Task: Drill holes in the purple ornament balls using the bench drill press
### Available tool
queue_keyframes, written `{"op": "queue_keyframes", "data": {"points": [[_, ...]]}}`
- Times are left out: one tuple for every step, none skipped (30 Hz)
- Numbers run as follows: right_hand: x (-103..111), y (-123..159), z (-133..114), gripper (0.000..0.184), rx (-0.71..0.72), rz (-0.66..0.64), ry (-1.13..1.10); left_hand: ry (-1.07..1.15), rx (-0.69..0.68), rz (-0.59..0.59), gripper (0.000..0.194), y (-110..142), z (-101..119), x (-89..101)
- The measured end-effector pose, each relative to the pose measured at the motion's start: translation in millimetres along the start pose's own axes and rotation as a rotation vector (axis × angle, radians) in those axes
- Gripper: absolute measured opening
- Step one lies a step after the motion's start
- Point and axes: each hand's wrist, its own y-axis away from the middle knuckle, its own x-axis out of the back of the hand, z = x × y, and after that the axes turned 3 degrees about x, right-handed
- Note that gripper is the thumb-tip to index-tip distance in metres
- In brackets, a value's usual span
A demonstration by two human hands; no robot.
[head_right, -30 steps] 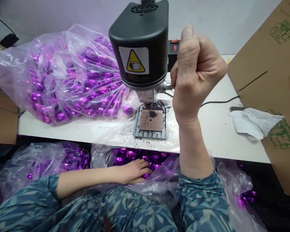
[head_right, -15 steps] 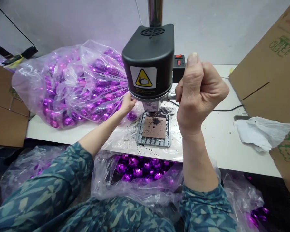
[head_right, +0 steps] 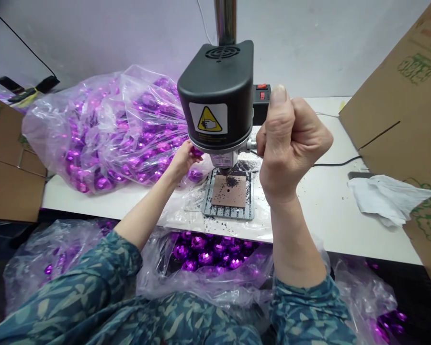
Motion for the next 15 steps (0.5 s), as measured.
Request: {"op": "queue_keyframes", "data": {"points": [[-0.1,0.3,0.0,0.048,0.001,0.006,0.001,0.073,0.061,-0.016,0.031,12.3,4.2,8.1],[-0.3,0.6,0.0,0.049,0.002,0.012,0.003,0.139,0.108,-0.047,0.034,26.1,8.8,14.5],[-0.7,0.8,0.0,0.049,0.001,0.015,0.003,0.189,0.138,-0.088,0.036,40.5,13.4,18.8],[-1.1,0.9,-0.1,0.050,-0.001,0.017,0.003,0.217,0.150,-0.138,0.037,54.7,17.5,20.9],[-1.5,0.9,-0.2,0.050,-0.005,0.021,0.002,0.231,0.162,-0.193,0.038,67.9,20.7,20.9],[-2.0,0.8,-0.4,0.050,-0.008,0.026,0.001,0.233,0.180,-0.249,0.039,79.4,22.8,19.1],[-2.5,0.8,-0.6,0.050,-0.009,0.031,0.003,0.229,0.200,-0.298,0.042,89.0,23.6,15.8],[-3.0,0.7,-0.8,0.050,-0.008,0.037,0.009,0.221,0.217,-0.336,0.045,96.6,23.1,11.4],[-3.4,0.8,-1.1,0.050,-0.003,0.043,0.016,0.211,0.224,-0.359,0.048,102.2,21.4,6.4],[-3.7,0.9,-1.5,0.051,0.004,0.041,0.026,0.195,0.218,-0.369,0.050,106.3,18.7,1.2],[-3.8,1.3,-1.9,0.052,0.014,0.036,0.036,0.172,0.202,-0.371,0.051,109.2,15.2,-4.0],[-3.8,1.7,-2.5,0.053,0.022,0.028,0.049,0.144,0.181,-0.366,0.052,111.1,11.2,-8.9],[-3.6,2.3,-3.0,0.053,0.028,0.018,0.072,0.113,0.158,-0.359,0.054,112.4,6.9,-13.6],[-3.3,3.0,-3.7,0.054,0.035,0.003,0.108,0.083,0.137,-0.351,0.057,113.1,2.5,-17.8],[-2.9,3.7,-4.3,0.053,0.039,-0.009,0.156,0.057,0.120,-0.346,0.058,113.4,-1.6,-21.7]]}}
